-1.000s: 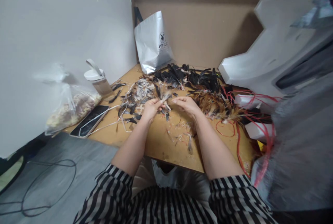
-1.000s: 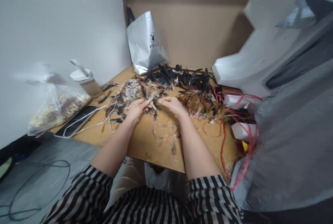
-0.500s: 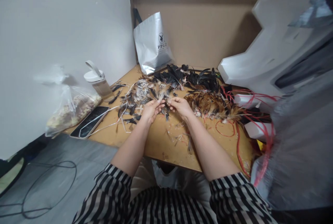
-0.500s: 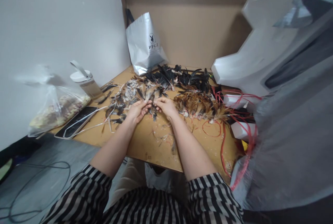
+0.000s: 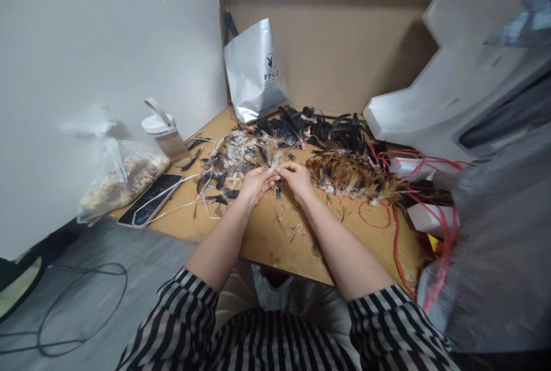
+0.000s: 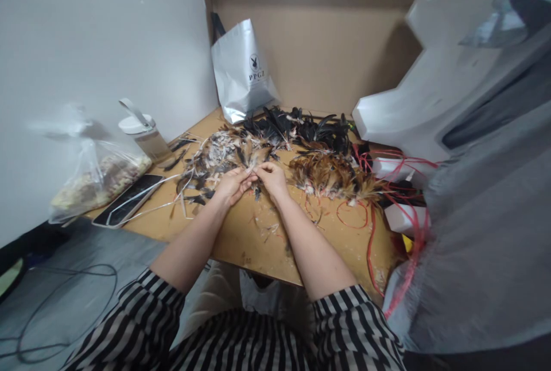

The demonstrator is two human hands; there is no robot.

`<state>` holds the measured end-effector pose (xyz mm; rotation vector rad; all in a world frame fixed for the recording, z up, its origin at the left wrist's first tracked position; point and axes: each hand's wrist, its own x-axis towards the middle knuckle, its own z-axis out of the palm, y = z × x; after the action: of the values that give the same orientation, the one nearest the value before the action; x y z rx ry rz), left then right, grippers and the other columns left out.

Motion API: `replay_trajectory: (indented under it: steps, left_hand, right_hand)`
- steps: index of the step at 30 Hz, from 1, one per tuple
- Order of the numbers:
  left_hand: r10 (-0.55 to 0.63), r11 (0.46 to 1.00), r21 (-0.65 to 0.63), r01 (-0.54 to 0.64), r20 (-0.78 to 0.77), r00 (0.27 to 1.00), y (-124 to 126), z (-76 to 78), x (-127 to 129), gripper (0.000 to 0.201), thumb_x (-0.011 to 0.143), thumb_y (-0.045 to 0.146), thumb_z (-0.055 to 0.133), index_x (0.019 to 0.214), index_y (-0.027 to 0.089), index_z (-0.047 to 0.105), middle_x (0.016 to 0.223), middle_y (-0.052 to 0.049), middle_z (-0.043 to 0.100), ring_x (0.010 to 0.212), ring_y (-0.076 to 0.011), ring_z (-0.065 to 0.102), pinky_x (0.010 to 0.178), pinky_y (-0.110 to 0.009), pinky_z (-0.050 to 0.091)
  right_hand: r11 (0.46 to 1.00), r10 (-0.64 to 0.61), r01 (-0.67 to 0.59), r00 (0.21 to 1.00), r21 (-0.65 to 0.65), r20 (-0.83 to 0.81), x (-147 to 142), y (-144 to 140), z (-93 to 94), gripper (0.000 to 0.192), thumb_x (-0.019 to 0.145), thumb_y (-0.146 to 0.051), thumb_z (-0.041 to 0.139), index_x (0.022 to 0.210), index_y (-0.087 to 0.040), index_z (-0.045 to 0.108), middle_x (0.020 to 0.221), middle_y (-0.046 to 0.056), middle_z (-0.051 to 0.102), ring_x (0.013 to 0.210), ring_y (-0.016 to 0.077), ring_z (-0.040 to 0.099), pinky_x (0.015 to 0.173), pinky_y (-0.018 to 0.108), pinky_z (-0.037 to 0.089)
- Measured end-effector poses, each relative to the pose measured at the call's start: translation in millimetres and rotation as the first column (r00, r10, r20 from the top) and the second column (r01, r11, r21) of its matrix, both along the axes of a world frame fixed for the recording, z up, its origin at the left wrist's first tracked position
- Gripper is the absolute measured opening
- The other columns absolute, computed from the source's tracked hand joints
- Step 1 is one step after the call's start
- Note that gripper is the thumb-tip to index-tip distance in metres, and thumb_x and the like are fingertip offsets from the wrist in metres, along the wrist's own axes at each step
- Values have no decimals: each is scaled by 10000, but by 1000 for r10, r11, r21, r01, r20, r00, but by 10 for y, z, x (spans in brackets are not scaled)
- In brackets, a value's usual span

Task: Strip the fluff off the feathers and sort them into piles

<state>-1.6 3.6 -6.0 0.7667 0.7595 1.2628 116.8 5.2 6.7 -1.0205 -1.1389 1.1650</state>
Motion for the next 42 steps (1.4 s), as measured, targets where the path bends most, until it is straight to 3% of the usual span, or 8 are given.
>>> replay_trajectory:
  steps: [10,21,30,33,36,42]
  left_hand:
    - [63,997,42,-58,-137,989,-48,81,55,141,604,200,667,664,89,606,614,-43,614,500,-45,525,484,-140,409]
    - [-119,992,11,125,-232,965,-107,107,27,181,609,253,668,662,87,617,564,-53,597,453,-59,509,447,-165,378]
    - [5,986,152,64,-416,909,-76,115,1,212,624,309,643,650,98,632,558,-62,610,411,-68,486,404,-178,349]
    - [114,982,181,-53,-343,932,-48,125,-29,215,625,313,640,662,102,626,611,-62,622,480,-70,520,433,-163,361]
    - [183,978,139,-154,-220,958,-15,119,-67,226,623,314,642,719,110,622,665,-55,630,512,-58,525,448,-147,359]
    - [235,971,69,-228,-123,964,6,109,-87,230,608,307,655,716,109,608,691,-56,630,543,-54,540,468,-138,366]
  right_hand:
    - [1000,-14,13,998,15,66,48,-33,60,283,584,-408,620,536,-157,496,444,-55,460,406,55,351,434,204,271]
    - [982,162,-159,987,-106,22,185,-21,106,284,511,-400,675,583,-165,532,475,-51,498,424,64,395,427,197,272]
    - [987,155,-154,987,-43,43,193,1,106,260,534,-382,662,629,-150,592,494,-38,523,448,64,412,466,205,307]
    - [999,45,-46,988,0,149,248,49,77,277,557,-381,631,704,-146,636,555,-13,576,475,77,436,490,213,335]
    - [998,-58,43,930,49,363,348,108,12,240,561,-356,613,647,-135,647,602,12,608,503,92,463,511,217,356]
    - [999,-24,-13,753,51,658,426,137,-94,219,585,-354,583,606,-147,651,523,0,569,467,92,444,459,204,312]
